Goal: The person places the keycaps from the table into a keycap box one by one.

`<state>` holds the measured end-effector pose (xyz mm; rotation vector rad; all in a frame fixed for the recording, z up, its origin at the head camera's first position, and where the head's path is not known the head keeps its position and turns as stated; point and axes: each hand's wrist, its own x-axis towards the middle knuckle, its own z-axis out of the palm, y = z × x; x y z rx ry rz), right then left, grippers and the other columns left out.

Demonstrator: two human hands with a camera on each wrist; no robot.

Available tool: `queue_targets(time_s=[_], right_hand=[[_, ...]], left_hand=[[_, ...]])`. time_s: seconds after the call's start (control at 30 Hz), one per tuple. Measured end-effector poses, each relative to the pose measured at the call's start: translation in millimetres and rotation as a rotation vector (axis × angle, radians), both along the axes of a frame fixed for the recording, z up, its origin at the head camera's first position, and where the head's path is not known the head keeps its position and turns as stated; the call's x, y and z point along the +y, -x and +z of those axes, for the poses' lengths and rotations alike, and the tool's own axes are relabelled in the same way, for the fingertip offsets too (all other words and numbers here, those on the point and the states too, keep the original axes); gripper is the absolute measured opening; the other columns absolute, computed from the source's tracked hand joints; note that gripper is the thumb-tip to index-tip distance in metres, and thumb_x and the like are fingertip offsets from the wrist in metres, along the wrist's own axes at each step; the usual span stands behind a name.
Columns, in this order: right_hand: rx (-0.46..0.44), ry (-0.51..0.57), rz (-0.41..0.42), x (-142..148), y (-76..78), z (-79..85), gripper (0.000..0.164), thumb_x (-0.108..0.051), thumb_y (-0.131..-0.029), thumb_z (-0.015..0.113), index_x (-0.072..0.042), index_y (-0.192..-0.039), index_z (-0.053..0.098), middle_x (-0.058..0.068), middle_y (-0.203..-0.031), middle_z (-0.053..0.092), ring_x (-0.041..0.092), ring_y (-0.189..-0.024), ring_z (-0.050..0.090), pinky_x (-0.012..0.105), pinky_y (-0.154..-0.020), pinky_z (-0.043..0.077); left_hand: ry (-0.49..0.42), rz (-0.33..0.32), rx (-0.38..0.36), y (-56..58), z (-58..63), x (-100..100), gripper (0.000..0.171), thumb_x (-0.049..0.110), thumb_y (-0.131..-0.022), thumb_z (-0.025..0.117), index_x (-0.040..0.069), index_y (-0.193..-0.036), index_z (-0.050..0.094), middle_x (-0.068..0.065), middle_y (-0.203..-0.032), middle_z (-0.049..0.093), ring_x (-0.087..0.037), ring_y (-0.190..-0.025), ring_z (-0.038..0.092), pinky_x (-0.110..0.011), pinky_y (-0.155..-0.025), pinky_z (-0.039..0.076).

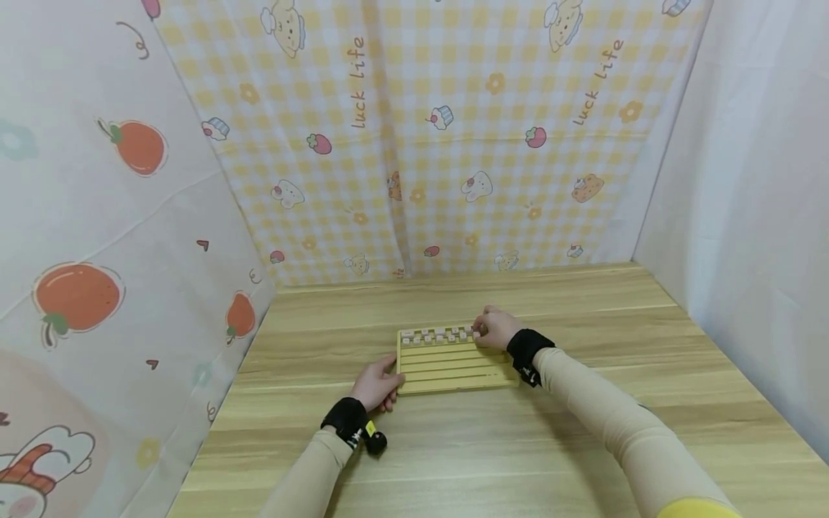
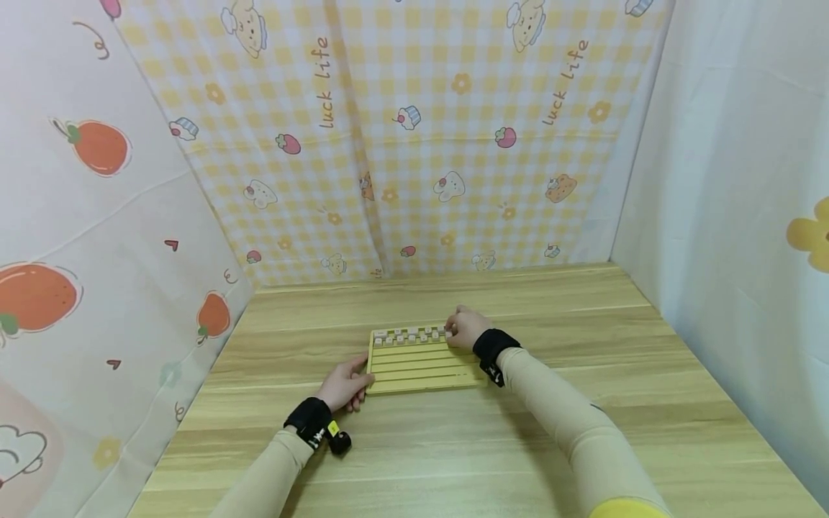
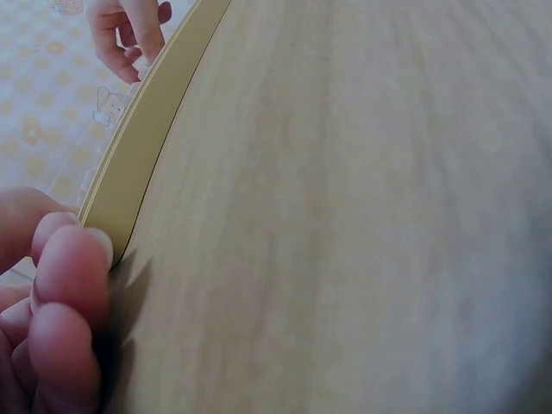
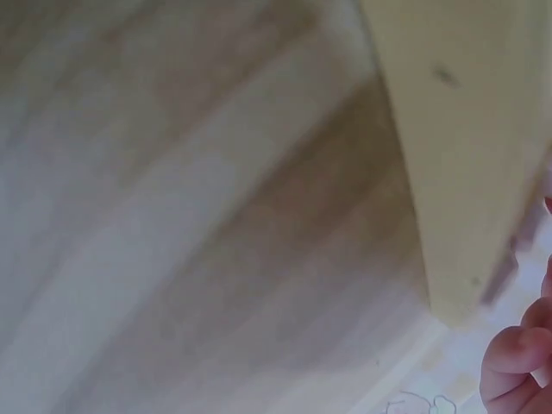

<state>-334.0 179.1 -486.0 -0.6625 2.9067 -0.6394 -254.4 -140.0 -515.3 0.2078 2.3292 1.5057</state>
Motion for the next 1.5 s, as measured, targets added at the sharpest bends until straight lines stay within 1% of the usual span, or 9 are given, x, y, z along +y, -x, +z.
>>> queue_targets(time_s=[0.23, 0.4, 0.6, 0.7, 0.87, 0.93, 1.13, 1.3, 1.5], right_hand=[[0.032, 0.006, -0.083, 8, -7.9, 11.4, 0.019, -0.006, -0.09, 0.066, 0.0, -0.107, 0.071, 0.014, -0.1, 0.054, 0.02, -0.075, 0.056, 0.035, -0.07, 0.049], [0.046, -0.019, -0.118, 11, -14.5, 8.2, 0.015, -0.004, -0.089, 0.066, 0.0, -0.102, 0.074, 0.011, -0.093, 0.054, 0.023, -0.079, 0.059, 0.037, -0.074, 0.053], [0.064, -0.026, -0.113, 10, -19.4, 8.7, 0.013, -0.007, -0.089, 0.069, -0.002, -0.1, 0.074, 0.009, -0.091, 0.052, 0.02, -0.074, 0.055, 0.035, -0.071, 0.05], [0.045, -0.014, -0.125, 12, -22.0, 13.3, 0.015, -0.01, -0.09, 0.068, -0.002, -0.102, 0.073, 0.01, -0.094, 0.052, 0.019, -0.073, 0.054, 0.034, -0.07, 0.049], [-0.025, 0.094, -0.185, 25, -27.3, 22.5, 0.025, -0.013, -0.094, 0.061, 0.002, -0.111, 0.07, 0.016, -0.101, 0.052, 0.024, -0.078, 0.05, 0.037, -0.069, 0.044], [-0.026, 0.13, -0.19, 32, -29.7, 24.7, 0.026, -0.012, -0.094, 0.059, 0.005, -0.111, 0.069, 0.019, -0.102, 0.054, 0.027, -0.08, 0.05, 0.04, -0.071, 0.044], [0.046, 0.131, -0.146, 53, -39.6, 25.2, 0.022, -0.007, -0.091, 0.059, 0.009, -0.101, 0.071, 0.021, -0.097, 0.064, 0.032, -0.087, 0.057, 0.048, -0.08, 0.048], [0.017, 0.092, -0.138, 66, -47.7, 22.0, 0.021, -0.009, -0.091, 0.06, 0.006, -0.099, 0.072, 0.02, -0.096, 0.068, 0.036, -0.092, 0.062, 0.051, -0.084, 0.049], [0.003, 0.07, -0.144, 77, -54.7, 20.2, 0.021, -0.01, -0.092, 0.059, 0.005, -0.099, 0.072, 0.02, -0.098, 0.068, 0.039, -0.096, 0.061, 0.052, -0.085, 0.048]], left_hand=[[-0.013, 0.018, -0.005, -5.8, -3.4, 0, 0.067, 0.021, -0.096, 0.06, 0.005, -0.153, 0.028, -0.001, -0.055, 0.055, -0.012, -0.039, 0.05, -0.024, -0.037, 0.043], [-0.024, 0.015, -0.019, -11.0, -7.6, 1, 0.066, 0.02, -0.096, 0.06, 0.006, -0.152, 0.029, -0.001, -0.055, 0.055, -0.012, -0.039, 0.051, -0.024, -0.037, 0.044], [-0.033, 0.007, 0.002, -16.9, -6.7, 3, 0.065, 0.02, -0.096, 0.059, 0.004, -0.152, 0.03, -0.001, -0.055, 0.055, -0.011, -0.039, 0.05, -0.024, -0.036, 0.043], [-0.036, 0.003, 0.005, -19.2, -4.9, 4, 0.065, 0.02, -0.096, 0.059, 0.004, -0.152, 0.029, -0.001, -0.055, 0.055, -0.011, -0.039, 0.05, -0.024, -0.036, 0.043], [-0.038, 0.004, 0.005, -20.9, -3.2, 2, 0.066, 0.019, -0.096, 0.059, 0.003, -0.152, 0.028, -0.001, -0.055, 0.055, -0.011, -0.039, 0.051, -0.024, -0.037, 0.044], [-0.032, 0.016, 0.0, -20.4, -2.5, 0, 0.066, 0.019, -0.096, 0.06, 0.003, -0.152, 0.028, -0.001, -0.055, 0.055, -0.011, -0.039, 0.051, -0.024, -0.037, 0.043], [-0.028, 0.048, -0.008, -11.2, 1.0, -8, 0.067, 0.017, -0.095, 0.06, 0.003, -0.152, 0.028, -0.002, -0.055, 0.055, -0.011, -0.039, 0.05, -0.023, -0.037, 0.042], [-0.029, 0.05, -0.007, -1.1, -0.1, -12, 0.067, 0.015, -0.094, 0.061, 0.003, -0.152, 0.029, -0.003, -0.054, 0.055, -0.012, -0.038, 0.05, -0.024, -0.035, 0.042], [-0.035, 0.053, -0.017, 5.4, -7.7, -4, 0.067, 0.015, -0.093, 0.062, 0.006, -0.152, 0.032, -0.004, -0.053, 0.056, -0.012, -0.036, 0.049, -0.024, -0.034, 0.041]])
